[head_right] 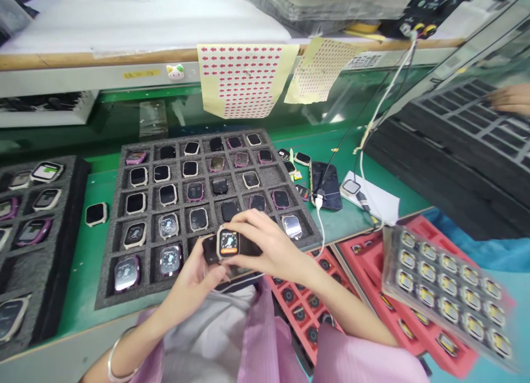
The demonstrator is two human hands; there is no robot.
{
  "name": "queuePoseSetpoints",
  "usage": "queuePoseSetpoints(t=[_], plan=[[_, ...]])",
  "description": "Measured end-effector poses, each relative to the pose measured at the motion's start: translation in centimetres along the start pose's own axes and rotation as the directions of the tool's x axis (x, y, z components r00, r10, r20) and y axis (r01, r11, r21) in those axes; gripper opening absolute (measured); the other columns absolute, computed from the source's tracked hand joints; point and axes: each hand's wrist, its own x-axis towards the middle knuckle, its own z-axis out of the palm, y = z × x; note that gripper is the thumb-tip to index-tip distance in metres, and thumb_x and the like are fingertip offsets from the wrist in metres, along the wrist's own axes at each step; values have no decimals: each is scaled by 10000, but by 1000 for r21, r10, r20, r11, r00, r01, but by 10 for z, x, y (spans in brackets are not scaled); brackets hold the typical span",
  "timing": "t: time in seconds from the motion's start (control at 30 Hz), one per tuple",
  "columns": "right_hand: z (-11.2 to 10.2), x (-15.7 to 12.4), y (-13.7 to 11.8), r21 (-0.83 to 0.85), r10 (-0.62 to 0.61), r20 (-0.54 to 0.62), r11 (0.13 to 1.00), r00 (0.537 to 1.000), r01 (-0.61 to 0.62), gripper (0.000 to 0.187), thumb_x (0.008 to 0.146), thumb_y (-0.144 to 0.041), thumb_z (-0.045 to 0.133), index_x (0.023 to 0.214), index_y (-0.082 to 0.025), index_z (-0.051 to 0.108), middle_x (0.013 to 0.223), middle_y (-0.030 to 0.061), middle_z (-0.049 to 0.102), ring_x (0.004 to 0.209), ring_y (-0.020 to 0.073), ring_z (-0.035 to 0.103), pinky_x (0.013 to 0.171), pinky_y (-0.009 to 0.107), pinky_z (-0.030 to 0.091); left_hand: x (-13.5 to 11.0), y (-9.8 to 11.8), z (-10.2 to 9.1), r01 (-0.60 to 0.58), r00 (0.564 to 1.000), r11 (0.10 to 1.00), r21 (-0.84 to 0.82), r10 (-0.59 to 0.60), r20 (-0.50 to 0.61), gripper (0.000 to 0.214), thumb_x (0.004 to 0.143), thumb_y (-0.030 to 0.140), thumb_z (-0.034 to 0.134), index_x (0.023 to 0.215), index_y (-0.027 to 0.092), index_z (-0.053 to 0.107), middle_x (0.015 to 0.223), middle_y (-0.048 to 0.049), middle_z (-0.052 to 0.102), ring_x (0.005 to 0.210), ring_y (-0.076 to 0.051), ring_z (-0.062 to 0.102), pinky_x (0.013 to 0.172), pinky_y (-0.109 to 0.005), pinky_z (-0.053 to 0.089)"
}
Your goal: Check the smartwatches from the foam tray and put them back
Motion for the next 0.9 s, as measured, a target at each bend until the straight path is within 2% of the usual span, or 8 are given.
queuePoseSetpoints(t=[0.1,0.2,0.3,0.4,0.53,0.67,0.8,0.9], plan=[[-6,-3,4,-166,64,92,985,994,-48,423,867,-356,652,1226,-151,564,1128,125,584,1039,251,521,905,412,413,0,2,2,-40,990,999,9,41,-133,245,880,322,599,1063,220,472,897,7,582,717,-91,553,684,-210,495],[-17,-10,2,-320,82,225,947,971,-6,428,897,-379,606,1257,-153,554,1187,133,585,1066,268,502,911,433,380,-3,5,6,-22,983,999,46,30,-180,232,871,330,611,1040,217,500,879,5,604,697,-88,554,683,-202,492],[-34,-20,1,-415,122,279,910,953,5,359,937,-352,549,1248,-170,560,1185,115,601,1067,258,500,915,424,352,-10,6,14,7,990,1000,16,-5,-144,265,839,329,651,1047,218,529,892,-14,637,743,-109,581,709,-206,494],[-47,-27,1,-499,210,322,866,923,-23,309,902,-298,615,1172,-152,590,1105,98,633,1006,248,527,870,386,368,-12,4,26,11,999,999,-34,-13,-47,307,825,328,665,1082,222,535,896,-18,645,746,-116,590,729,-214,496],[-42,-26,3,-580,279,327,814,903,-42,324,841,-324,685,1074,-113,604,1050,109,639,965,258,544,853,383,387,6,-6,37,-13,1000,1000,26,12,25,230,865,322,612,1057,220,534,914,-20,635,787,-122,588,763,-221,496],[-40,-30,7,-534,272,311,843,911,-70,330,867,-341,651,1078,-91,604,1027,122,640,956,255,557,840,387,413,22,-16,37,-29,999,996,85,27,25,208,877,322,590,1040,206,532,913,-25,629,771,-128,594,754,-245,509],[-53,-42,7,-347,185,98,928,978,-140,443,914,-389,577,1244,-96,530,1156,147,603,1047,242,538,898,390,423,21,-16,37,13,1000,999,36,-13,-8,259,834,337,641,1034,195,558,924,-38,647,777,-156,623,722,-271,536],[-54,-43,0,-201,71,58,978,996,-58,458,913,-400,576,1269,-119,512,1189,137,593,1073,221,530,916,374,434,18,-15,40,13,1000,999,-42,-14,-17,324,808,333,670,1091,205,579,1017,-52,661,882,-187,636,743,-282,550]])
